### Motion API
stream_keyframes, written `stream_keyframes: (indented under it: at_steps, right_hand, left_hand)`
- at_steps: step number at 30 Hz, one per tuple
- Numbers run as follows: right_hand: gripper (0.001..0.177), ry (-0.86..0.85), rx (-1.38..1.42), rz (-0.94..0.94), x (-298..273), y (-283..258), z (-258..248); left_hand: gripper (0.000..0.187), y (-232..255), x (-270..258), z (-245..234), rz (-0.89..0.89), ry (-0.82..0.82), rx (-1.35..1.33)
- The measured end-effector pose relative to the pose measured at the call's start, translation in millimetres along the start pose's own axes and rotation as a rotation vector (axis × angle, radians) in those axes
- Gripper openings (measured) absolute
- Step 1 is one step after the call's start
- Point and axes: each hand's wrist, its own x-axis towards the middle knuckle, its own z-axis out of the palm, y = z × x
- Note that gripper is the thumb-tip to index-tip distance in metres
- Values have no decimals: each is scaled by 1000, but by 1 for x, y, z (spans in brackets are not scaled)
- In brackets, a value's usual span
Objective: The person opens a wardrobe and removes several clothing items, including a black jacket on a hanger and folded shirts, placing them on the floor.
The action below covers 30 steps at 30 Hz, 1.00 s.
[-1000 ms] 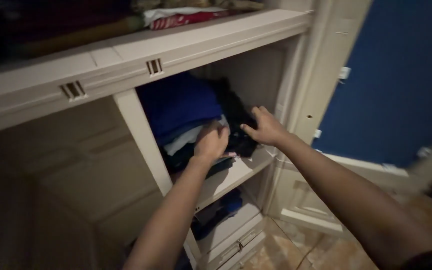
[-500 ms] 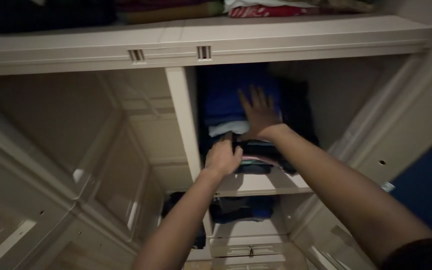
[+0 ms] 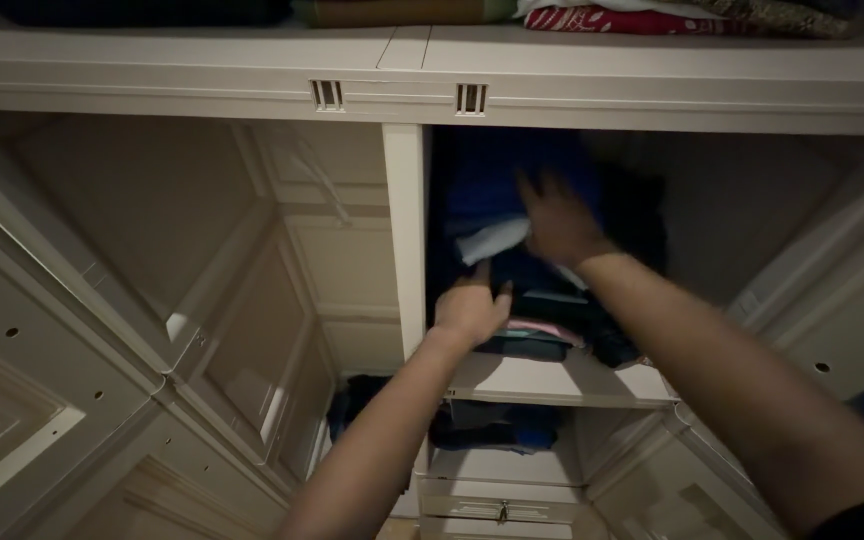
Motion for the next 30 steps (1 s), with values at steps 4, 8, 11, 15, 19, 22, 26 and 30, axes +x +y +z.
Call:
stream_keyframes:
  at_steps: [4,8,11,15,19,22,26,30]
  right_hand:
    - [60,-137,-49,-4,25,25,-14]
    - [51,-78,106,-65,40,45,-20]
    - [56,-75,136,-112,50,52,-24]
    - [55,26,-83,-117,52,42,-54]
    - [52,67,-112,-11,43,28,-91]
    - [51,183,-98,-140,45,28,-89]
    - [44,-37,-168,-70,32,30,-83]
    - [51,158,-107,-238,10,22,-87]
  left_hand:
    - [79,31,5,-8,-117,-37,-4]
    - [69,35,3,11,70,157,-135]
    - [50,15,25,63,273,259,-238]
    - [53,1,129,147,-9,97,-1316]
    - [59,-28,202,179,-50,-97,-2116]
    - [63,-23,235,176,-171,-234,-2495]
    - [60,-12,252,159,269,-479,-2510]
    - [60,4,255,147,269,-474,-2446]
